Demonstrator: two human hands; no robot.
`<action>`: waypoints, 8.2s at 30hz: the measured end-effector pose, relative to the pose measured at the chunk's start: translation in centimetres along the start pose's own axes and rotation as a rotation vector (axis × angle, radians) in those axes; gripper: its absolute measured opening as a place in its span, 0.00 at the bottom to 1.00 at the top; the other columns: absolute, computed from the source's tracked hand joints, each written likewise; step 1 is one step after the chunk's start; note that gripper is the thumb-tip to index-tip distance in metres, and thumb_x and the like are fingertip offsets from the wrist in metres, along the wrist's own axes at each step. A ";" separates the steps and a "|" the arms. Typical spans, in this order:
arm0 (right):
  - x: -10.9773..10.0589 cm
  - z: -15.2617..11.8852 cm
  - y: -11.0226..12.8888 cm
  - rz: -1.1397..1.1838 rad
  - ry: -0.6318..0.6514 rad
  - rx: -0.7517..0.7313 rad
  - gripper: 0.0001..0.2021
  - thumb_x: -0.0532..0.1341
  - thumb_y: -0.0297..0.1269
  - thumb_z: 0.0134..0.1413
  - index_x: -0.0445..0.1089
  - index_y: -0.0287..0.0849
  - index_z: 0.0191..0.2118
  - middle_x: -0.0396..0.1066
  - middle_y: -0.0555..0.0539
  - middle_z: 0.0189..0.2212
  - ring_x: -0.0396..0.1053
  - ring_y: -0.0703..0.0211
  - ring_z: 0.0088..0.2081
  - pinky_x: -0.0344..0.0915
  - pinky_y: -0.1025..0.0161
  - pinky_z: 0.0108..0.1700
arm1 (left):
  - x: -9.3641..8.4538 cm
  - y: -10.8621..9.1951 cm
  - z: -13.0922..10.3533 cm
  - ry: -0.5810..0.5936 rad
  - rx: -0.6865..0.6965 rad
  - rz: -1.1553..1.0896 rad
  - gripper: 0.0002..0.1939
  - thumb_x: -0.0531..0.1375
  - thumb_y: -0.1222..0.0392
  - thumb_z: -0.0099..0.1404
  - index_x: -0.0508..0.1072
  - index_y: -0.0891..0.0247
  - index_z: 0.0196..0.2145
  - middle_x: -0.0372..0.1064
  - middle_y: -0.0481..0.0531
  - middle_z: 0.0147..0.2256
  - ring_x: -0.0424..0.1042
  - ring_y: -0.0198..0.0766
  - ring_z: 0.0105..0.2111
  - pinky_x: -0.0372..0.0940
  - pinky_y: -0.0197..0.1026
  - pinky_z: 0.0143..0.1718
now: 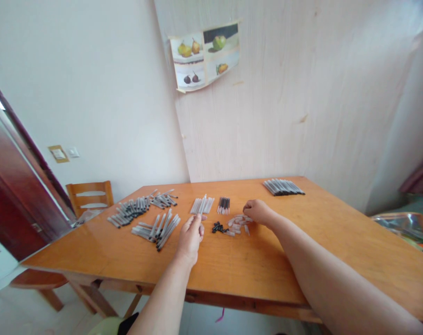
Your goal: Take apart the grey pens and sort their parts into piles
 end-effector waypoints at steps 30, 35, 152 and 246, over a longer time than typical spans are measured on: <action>4.7 -5.3 8.9 0.624 0.316 -0.202 0.13 0.55 0.42 0.56 0.64 0.41 0.25 0.65 0.52 0.18 0.59 0.68 0.19 0.55 0.69 0.23 | 0.1 0.4 0.1 0.044 -0.019 -0.151 0.14 0.62 0.51 0.59 0.69 0.61 0.40 0.76 0.56 0.39 0.72 0.40 0.41 0.55 0.35 0.28; 5.3 -6.1 9.8 0.678 0.407 -0.205 0.15 0.54 0.44 0.59 0.65 0.40 0.28 0.66 0.51 0.20 0.61 0.68 0.20 0.56 0.69 0.24 | 0.3 0.6 0.1 0.053 -0.015 -0.150 0.16 0.63 0.49 0.58 0.69 0.61 0.39 0.76 0.56 0.40 0.72 0.41 0.41 0.56 0.36 0.31; 4.2 -5.7 9.8 0.363 0.094 -0.412 0.11 0.54 0.39 0.57 0.65 0.41 0.26 0.65 0.52 0.21 0.61 0.65 0.24 0.55 0.68 0.27 | 0.3 1.3 0.4 -0.020 -0.120 -0.331 0.20 0.70 0.52 0.49 0.70 0.65 0.35 0.74 0.52 0.32 0.73 0.35 0.30 0.66 0.36 0.31; 3.1 -3.3 6.4 -0.293 0.003 -0.364 0.12 0.58 0.42 0.55 0.78 0.46 0.33 0.74 0.45 0.36 0.65 0.54 0.41 0.57 0.60 0.47 | -0.5 1.5 0.6 -0.139 -0.115 -0.370 0.13 0.67 0.56 0.56 0.68 0.66 0.32 0.72 0.52 0.27 0.73 0.32 0.26 0.68 0.35 0.28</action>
Point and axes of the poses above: each hand's wrist, its own z-axis towards the middle knuckle, its own x-axis out of the palm, y = z × x, the point moved 5 cm from there along z, towards the middle knuckle
